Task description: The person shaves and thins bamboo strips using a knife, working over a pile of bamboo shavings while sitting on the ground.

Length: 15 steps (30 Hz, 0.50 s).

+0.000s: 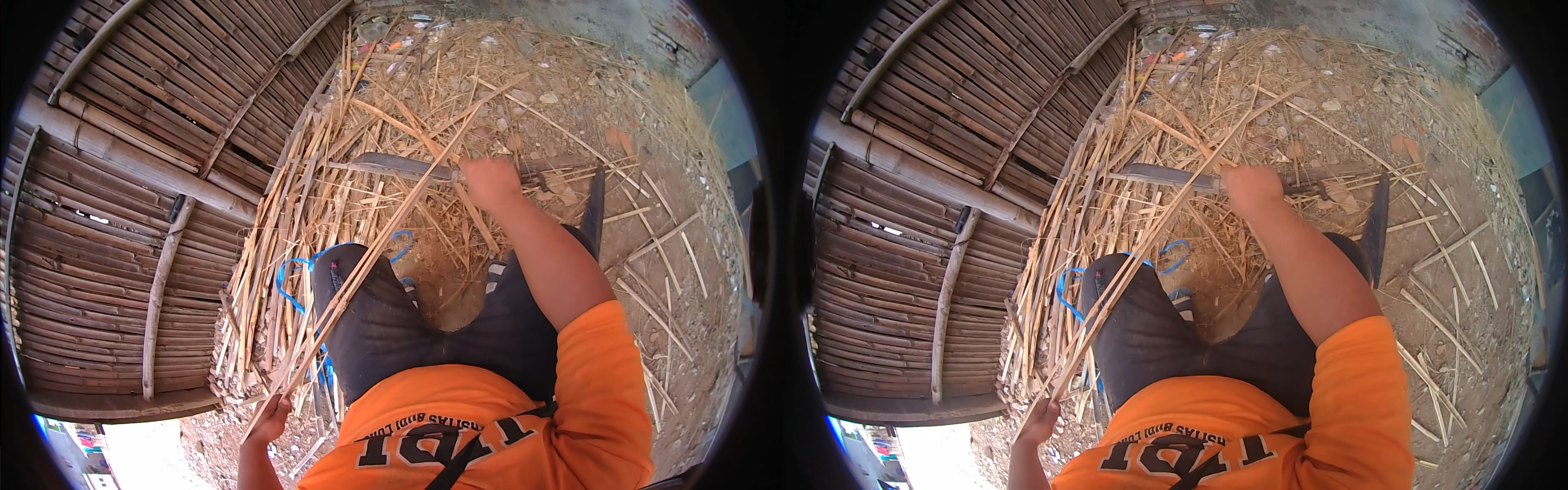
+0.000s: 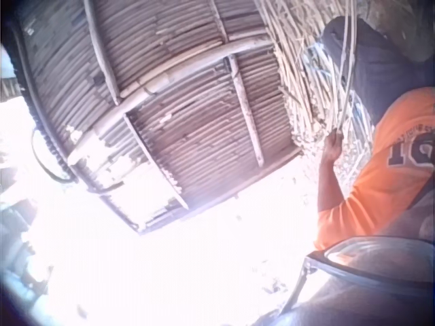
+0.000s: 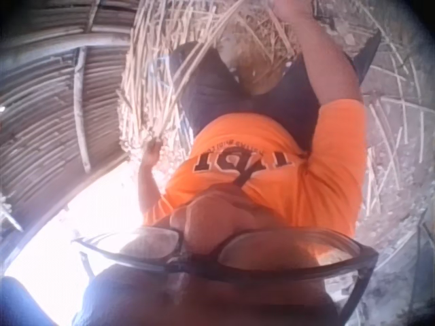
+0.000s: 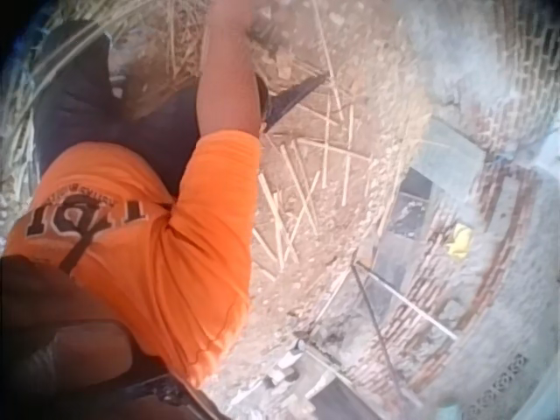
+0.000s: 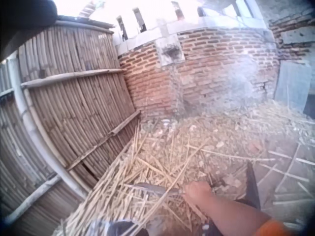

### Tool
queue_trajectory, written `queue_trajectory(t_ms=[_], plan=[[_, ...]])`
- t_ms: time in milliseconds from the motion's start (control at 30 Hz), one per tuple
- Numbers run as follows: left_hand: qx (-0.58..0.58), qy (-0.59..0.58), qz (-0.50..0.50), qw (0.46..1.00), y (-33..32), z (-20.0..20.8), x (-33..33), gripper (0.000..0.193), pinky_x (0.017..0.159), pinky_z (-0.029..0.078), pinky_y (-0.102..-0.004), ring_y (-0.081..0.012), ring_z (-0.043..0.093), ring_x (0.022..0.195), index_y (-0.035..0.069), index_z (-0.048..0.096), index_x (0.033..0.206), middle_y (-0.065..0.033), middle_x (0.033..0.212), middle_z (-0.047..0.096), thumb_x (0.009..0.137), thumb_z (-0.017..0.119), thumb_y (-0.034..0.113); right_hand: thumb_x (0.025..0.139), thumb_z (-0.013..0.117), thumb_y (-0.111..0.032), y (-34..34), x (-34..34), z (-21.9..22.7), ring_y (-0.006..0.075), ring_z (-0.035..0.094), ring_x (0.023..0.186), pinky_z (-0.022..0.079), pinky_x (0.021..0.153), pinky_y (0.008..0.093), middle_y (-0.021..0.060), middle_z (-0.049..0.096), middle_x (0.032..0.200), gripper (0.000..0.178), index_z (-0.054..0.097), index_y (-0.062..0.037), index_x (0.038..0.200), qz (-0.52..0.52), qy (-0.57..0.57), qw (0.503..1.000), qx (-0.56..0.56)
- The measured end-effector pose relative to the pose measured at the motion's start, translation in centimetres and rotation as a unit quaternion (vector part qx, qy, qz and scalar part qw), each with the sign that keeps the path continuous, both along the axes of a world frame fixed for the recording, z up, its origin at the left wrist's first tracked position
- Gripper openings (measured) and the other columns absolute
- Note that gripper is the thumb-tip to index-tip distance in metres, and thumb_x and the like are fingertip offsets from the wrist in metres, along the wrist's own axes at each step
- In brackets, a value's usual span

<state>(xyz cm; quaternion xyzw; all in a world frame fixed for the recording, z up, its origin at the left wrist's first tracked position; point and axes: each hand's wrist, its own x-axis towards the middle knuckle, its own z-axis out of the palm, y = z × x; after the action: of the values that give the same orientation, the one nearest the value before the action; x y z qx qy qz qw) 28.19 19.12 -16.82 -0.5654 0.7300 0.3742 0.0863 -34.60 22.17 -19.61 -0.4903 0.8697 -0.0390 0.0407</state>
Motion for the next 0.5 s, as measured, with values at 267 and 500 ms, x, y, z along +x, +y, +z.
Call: queue_trajectory(t_ms=[267,500], plan=[[-0.043,0.032,-0.022,0.998,0.8,-1.4,0.9,0.040,0.060,0.044,-0.0377,-0.0148,0.048,0.063,-0.001,0.065,0.095,-0.0067,0.063,0.053,0.104,0.053,0.036,0.079,0.063,-0.005,0.0,-2.9,-0.6,0.0346,0.072,0.094,0.057,0.080,0.0472,0.0204,0.073,0.099,0.035,0.065,-0.0030,0.114,-0.053,-0.032,0.998,-0.016],[-0.033,0.000,-0.033,0.999,-0.3,-2.8,2.3,0.044,0.064,0.048,-0.0419,-0.0274,0.061,0.064,0.000,0.066,0.094,-0.0163,0.066,0.060,0.104,0.051,0.040,0.080,0.062,-0.007,-1.3,-3.9,-2.4,0.0364,0.069,0.102,0.056,0.084,0.0474,0.0230,0.070,0.109,0.038,0.064,-0.0019,0.118,-0.060,-0.250,0.964,0.060]])
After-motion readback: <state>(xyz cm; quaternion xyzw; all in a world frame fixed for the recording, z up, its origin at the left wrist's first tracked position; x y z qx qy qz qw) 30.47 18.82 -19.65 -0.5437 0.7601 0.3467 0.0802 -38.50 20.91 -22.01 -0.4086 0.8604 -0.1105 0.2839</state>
